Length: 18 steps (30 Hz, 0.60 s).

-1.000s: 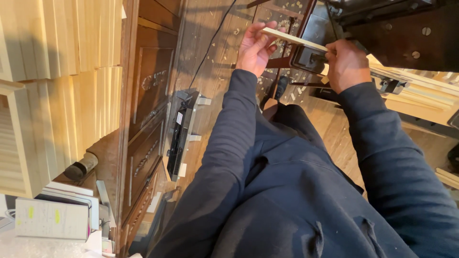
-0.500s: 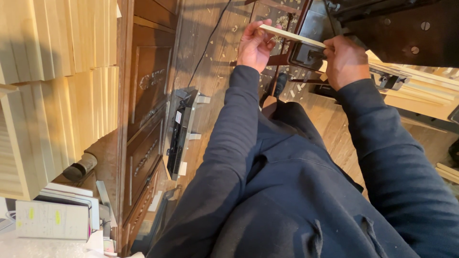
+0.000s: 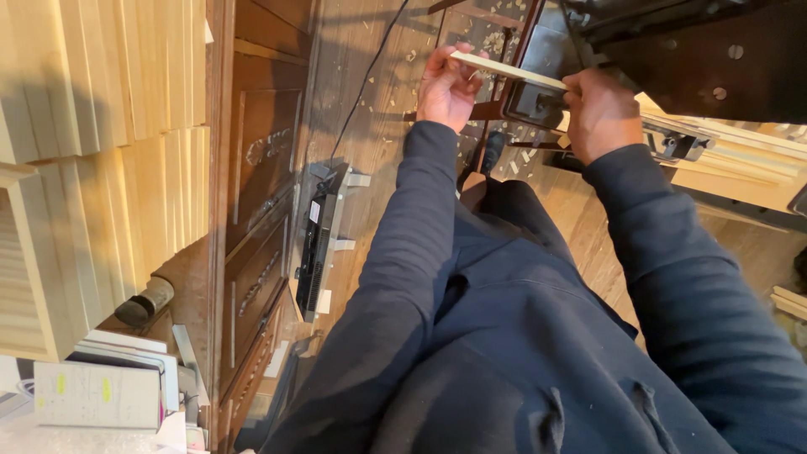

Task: The recorder uses a mitre joiner machine to connect wooden frame pieces together using V-nails.

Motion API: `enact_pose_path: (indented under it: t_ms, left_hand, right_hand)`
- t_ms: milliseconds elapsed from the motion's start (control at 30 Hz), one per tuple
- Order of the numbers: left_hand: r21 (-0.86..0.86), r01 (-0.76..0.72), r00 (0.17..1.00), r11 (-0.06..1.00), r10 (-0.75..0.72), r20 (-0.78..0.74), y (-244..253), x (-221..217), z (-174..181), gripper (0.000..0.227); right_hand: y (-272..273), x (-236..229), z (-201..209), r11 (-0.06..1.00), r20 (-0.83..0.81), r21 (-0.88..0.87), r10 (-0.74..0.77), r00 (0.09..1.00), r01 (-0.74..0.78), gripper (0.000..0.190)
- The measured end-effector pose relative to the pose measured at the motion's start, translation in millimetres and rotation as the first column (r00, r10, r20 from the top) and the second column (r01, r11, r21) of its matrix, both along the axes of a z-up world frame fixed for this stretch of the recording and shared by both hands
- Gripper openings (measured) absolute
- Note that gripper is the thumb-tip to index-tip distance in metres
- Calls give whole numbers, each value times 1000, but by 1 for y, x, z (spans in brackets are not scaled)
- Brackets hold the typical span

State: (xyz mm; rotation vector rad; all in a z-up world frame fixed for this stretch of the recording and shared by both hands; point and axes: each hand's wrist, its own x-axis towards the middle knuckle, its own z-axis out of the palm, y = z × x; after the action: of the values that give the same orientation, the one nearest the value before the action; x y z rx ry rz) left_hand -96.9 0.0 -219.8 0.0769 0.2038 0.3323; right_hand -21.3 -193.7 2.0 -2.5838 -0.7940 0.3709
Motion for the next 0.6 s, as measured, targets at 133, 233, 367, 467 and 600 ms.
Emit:
enact_pose_path:
  t_ms: [133, 233, 367, 467, 600]
  left_hand:
    - [-1, -7, 999, 1000, 7, -49, 0, -4, -3, 15]
    - [25, -25, 996, 999, 27, -86, -1, -7, -16, 16]
    - [24, -50, 990, 998, 53, -128, 1, -7, -11, 11]
    - [-22, -66, 984, 998, 61, -165, 3, -10, 4, 13]
    - [8, -48, 981, 999, 49, -187, 8, -12, 50, 10]
  right_hand:
    - [-2, -2, -8, 999, -2, 34, -11, 1000, 11, 15]
    - [-11, 3, -26, 999, -17, 54, -8, 1000, 9, 18]
    - [-8, 3, -19, 996, -2, 93, 8, 1000, -7, 19]
    - [-5, 1, -16, 996, -23, 84, 10, 1000, -8, 21]
    - [-10, 2, -17, 996, -33, 87, -5, 999, 8, 25]
